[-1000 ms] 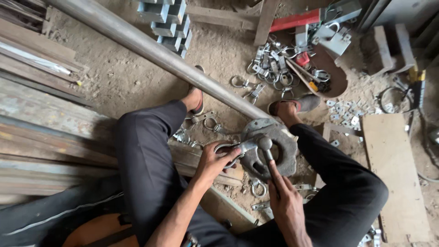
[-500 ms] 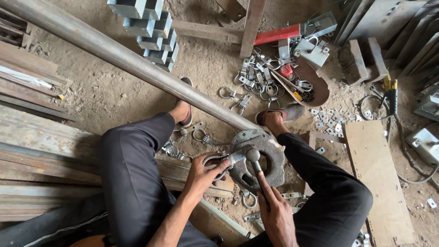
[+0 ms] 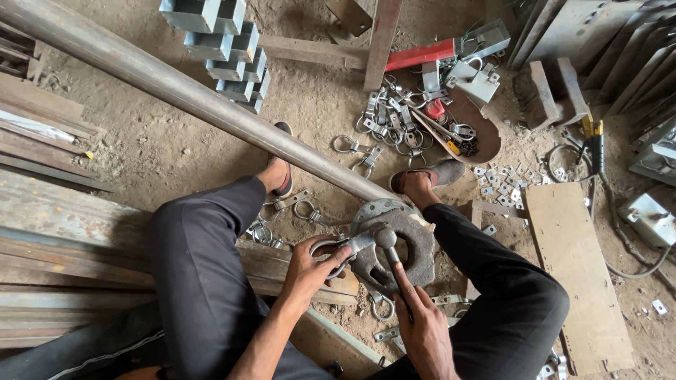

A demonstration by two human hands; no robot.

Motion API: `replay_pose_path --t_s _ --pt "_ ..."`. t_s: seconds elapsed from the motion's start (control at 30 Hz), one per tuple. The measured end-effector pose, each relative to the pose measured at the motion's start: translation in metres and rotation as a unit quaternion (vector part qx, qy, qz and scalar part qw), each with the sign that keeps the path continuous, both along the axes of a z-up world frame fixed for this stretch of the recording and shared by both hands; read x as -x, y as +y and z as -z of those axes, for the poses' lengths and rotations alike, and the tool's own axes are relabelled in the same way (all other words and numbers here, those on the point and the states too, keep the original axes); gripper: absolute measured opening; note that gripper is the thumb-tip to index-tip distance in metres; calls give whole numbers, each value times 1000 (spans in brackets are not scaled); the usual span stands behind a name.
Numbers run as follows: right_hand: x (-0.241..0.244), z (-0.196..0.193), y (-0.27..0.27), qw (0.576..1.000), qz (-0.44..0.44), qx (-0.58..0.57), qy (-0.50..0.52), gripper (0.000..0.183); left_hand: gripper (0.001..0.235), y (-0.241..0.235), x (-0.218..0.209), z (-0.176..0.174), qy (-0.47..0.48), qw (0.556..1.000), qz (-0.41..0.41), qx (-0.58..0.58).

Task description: The person assembles and shapes metal clamps on a pipe by hand, using a hammer to tap brackets into place and a metal rod to tighten components within a hexagonal jig.

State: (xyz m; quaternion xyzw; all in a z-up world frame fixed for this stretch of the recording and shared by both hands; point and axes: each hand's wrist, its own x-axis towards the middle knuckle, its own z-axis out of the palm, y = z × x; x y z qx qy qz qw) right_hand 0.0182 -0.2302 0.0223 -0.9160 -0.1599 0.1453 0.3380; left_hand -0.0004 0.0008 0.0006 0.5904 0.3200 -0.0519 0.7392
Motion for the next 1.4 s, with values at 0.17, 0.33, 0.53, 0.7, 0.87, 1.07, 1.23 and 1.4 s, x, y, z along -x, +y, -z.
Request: replay_pose_path --t_s 0.17,0.33,0.53,0.7,0.87,1.07,1.23,1.4 --pt "0 3 -1 1000 -4 -2 -1 61 38 0 -1 0 3 1000 -2 0" --pt "1 6 -1 1000 -5 21 -13 64 38 1 0 2 18 1000 8 -22" --pt "3 11 -2 999 -10 36 -22 62 38 1 0 0 14 1000 9 -22" --pt "3 8 -2 999 -11 24 -31 60 38 1 -1 -1 19 999 11 -24" --pt "3 4 -1 999 -13 12 -33 61 37 0 0 0 11 1000 3 -13" --pt "3 4 -1 999 -16 23 -36 61 36 0 0 1 4 1000 -6 6" --pt "2 7 -2 999 -14 25 -32 60 36 0 0 -1 10 1000 -6 2" --pt "2 9 -3 999 -12 24 -22 59 37 0 1 5 7 1000 2 -13"
